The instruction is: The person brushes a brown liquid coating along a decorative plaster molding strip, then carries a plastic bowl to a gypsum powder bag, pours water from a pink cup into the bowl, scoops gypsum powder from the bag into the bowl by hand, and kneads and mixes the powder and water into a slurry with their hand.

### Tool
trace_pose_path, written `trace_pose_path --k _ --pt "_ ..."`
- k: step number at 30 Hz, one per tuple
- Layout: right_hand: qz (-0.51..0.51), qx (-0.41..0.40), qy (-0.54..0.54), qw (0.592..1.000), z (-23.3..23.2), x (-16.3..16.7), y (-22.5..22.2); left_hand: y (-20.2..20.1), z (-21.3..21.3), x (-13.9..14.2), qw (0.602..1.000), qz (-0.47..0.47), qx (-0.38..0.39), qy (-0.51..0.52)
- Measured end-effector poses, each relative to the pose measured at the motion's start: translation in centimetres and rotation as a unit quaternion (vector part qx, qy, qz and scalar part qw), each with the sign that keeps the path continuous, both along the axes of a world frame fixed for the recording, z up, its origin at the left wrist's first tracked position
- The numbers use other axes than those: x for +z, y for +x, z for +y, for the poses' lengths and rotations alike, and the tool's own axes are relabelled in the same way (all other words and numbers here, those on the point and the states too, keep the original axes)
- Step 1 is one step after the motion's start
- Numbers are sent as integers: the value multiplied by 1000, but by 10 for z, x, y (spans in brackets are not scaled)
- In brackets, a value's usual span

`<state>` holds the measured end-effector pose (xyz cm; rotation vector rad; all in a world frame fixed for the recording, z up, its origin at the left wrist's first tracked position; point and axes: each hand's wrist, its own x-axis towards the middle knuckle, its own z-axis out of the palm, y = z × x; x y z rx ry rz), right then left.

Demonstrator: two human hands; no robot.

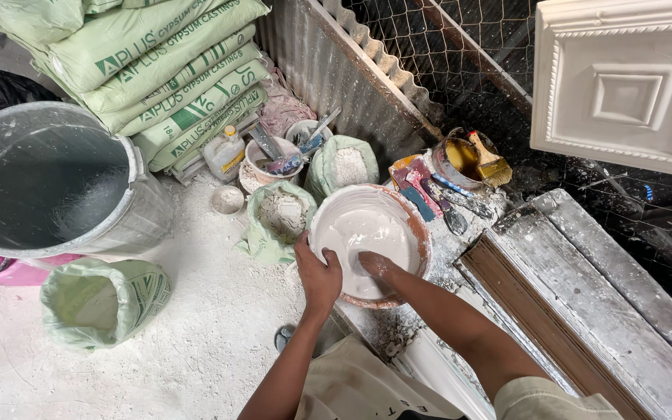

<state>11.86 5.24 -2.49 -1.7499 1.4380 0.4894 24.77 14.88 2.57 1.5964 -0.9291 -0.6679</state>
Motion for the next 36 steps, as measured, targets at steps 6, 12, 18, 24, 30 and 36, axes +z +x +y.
trace_pose_path --k 6,12,18,24,30,36 --pt "-75 -113 -1 991 7 22 12 0 0 1 1000 15 -1 13" --pt "1 101 -108 989 -2 27 16 1 -1 1 1000 14 -2 17" --pt "55 140 -37 988 -2 -1 4 0 -1 0 1000 10 2 18" --pt "13 114 -43 992 9 -2 8 -2 -2 -2 1000 9 11 0" --pt "-70 52 -116 989 9 13 13 -2 -1 -2 1000 25 9 10" --pt "-113 40 -84 989 5 8 12 -1 -1 -2 1000 -3 6 4"
